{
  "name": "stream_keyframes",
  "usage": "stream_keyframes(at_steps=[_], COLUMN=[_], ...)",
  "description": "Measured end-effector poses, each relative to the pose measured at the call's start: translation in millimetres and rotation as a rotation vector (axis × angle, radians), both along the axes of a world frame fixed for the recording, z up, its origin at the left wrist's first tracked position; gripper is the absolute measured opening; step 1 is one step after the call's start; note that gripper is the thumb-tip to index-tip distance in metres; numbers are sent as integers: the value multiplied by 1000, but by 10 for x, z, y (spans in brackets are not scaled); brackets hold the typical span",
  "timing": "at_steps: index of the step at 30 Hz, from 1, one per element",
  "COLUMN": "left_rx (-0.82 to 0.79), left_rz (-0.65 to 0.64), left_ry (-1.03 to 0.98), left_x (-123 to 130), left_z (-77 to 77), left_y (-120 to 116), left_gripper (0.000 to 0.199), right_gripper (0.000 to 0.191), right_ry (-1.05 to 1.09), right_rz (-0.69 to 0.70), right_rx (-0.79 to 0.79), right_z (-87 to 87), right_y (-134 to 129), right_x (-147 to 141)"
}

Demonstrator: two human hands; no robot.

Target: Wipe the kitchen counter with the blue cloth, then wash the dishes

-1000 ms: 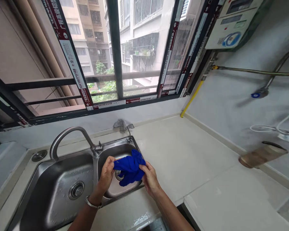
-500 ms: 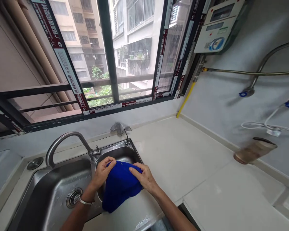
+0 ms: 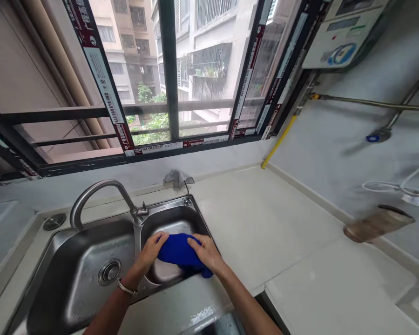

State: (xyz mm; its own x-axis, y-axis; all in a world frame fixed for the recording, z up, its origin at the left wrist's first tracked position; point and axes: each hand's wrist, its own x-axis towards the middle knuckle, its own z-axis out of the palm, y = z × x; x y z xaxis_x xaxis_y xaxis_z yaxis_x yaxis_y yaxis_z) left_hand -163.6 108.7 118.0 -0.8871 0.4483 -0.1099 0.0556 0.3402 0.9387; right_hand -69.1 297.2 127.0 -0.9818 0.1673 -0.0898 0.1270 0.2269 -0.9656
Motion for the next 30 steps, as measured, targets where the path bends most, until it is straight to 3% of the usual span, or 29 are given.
stream_keyframes(at_steps=[4, 8, 14, 17, 19, 22, 24, 26, 28, 30], left_rx=[135, 192, 178, 213, 288, 409, 459, 479, 477, 478], left_rz=[-51, -37, 106, 119, 120, 118, 86, 39, 6, 9], left_ry=[-47, -14, 169, 152, 52, -146, -254, -337, -390, -402], left_x=[25, 117, 123, 96, 100, 152, 213, 288, 367, 434], left_z=[147, 255, 346, 398, 425, 451, 467, 487, 512, 536], left_y=[-119, -127, -158, -144, -141, -188, -254, -331, -401, -454], left_gripper=[46, 44, 38, 38, 41, 45, 47, 49, 50, 50], right_gripper=[44, 44, 44, 43, 40, 34, 24, 26, 45, 54], right_ry=[-89, -54, 2, 28, 74, 268, 413, 477, 465, 428], right_rz=[48, 31, 136, 144, 81, -9, 21, 85, 53, -40], right_rx=[-438, -532, -254, -96, 58, 307, 385, 402, 505, 669], right_z=[200, 209, 85, 74, 181, 544, 791, 875, 716, 369], right_y=[-54, -89, 36, 42, 51, 134, 214, 260, 242, 167], right_x=[70, 154, 160, 146, 138, 127, 100, 29, -85, -207])
